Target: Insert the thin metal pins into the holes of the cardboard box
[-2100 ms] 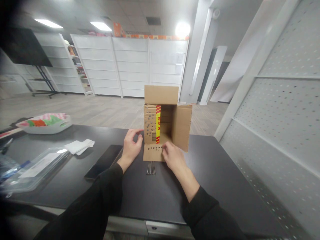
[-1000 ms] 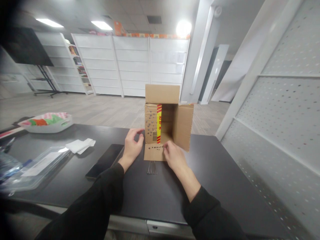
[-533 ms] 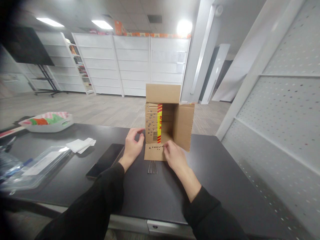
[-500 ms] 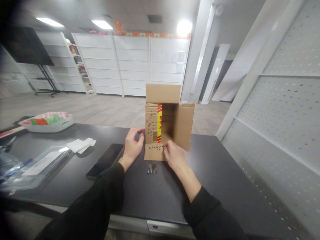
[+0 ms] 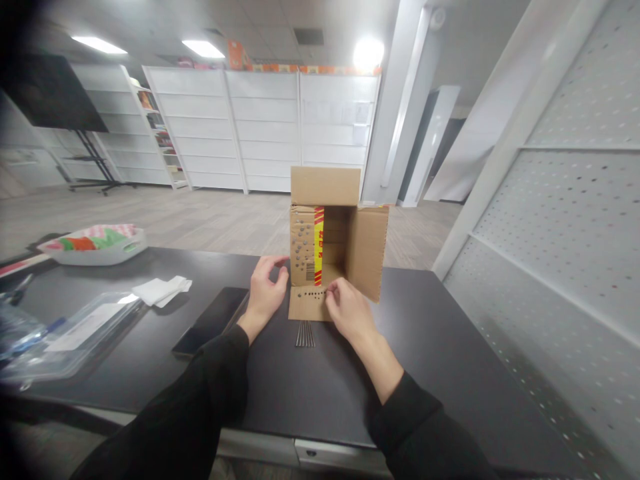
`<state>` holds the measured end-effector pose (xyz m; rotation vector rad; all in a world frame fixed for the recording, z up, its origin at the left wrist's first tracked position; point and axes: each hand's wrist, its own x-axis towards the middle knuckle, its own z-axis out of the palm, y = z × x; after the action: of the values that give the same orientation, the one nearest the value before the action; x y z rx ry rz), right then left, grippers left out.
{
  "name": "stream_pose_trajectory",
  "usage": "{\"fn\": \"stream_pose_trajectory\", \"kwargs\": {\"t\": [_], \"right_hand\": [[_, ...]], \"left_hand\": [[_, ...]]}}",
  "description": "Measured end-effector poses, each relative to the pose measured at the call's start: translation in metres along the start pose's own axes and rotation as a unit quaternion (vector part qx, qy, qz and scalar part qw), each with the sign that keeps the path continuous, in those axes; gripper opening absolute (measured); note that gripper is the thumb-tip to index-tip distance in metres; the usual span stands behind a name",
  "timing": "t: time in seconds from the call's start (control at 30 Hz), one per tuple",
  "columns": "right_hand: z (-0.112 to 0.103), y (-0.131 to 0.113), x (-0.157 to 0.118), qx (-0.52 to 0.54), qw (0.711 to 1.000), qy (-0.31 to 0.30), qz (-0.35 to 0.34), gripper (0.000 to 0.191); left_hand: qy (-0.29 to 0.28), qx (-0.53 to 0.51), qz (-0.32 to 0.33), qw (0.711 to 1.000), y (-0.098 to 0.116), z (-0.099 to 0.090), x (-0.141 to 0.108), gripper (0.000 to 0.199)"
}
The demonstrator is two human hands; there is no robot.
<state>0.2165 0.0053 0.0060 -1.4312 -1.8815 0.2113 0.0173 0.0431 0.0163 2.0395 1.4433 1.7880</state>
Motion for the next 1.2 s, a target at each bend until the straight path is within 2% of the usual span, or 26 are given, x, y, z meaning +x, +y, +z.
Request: {"fn": "stream_pose_trajectory", "kwargs": {"t": [1.2], "right_hand": [[-0.0004,-0.0031,-0.0004,0.095,0.992,0.079,-0.023,0.009]], "left_hand": [[0.006,-0.006,0.005,1.000,-0.0011,0.0006,-0.0001,0.025]]}}
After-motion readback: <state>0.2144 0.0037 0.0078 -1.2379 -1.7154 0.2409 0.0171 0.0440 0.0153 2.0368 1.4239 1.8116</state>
